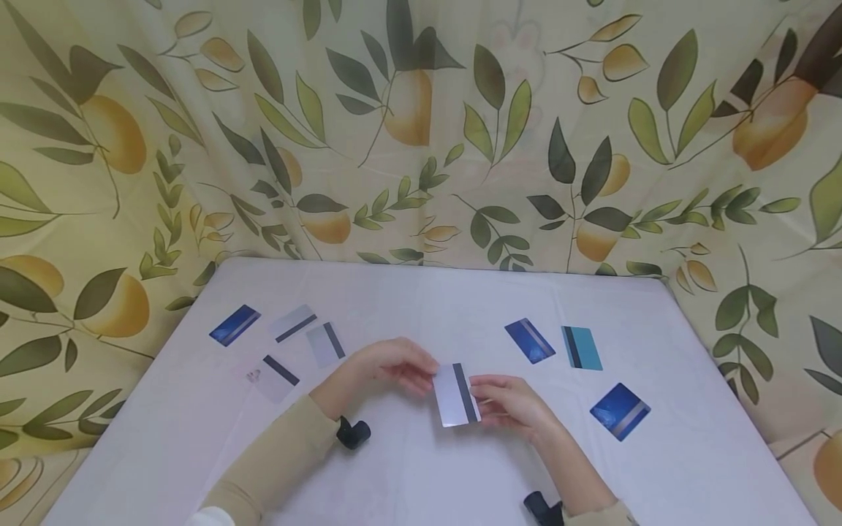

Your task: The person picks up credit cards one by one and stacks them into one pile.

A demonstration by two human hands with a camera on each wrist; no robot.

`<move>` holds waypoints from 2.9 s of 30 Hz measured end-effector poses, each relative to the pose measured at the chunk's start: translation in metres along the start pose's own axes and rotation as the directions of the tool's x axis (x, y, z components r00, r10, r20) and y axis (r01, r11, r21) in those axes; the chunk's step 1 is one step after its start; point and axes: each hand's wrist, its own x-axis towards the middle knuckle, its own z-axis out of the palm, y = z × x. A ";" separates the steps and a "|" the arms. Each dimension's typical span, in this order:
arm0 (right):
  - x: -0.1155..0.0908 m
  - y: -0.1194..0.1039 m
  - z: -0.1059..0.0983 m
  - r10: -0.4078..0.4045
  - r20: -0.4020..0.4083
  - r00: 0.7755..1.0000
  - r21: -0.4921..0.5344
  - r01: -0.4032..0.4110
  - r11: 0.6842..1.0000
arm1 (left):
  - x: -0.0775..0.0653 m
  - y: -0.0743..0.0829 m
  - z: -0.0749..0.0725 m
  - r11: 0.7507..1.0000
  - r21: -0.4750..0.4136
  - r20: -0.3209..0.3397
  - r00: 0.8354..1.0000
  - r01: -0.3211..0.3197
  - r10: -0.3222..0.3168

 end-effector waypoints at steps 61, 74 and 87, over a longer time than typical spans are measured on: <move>0.070 -0.017 0.030 0.174 -0.177 0.969 0.478 -0.070 0.875 | 0.014 -0.027 -0.008 0.830 -0.486 -0.520 0.854 -0.274 -0.022; 0.079 -0.017 0.034 0.197 -0.200 0.960 0.369 -0.112 0.923 | 0.015 -0.027 -0.009 0.835 -0.494 -0.526 0.848 -0.240 -0.068; 0.085 -0.014 0.035 0.219 -0.259 0.941 0.327 -0.128 0.936 | 0.014 -0.025 -0.026 0.962 -0.234 -0.534 0.845 -0.138 -0.009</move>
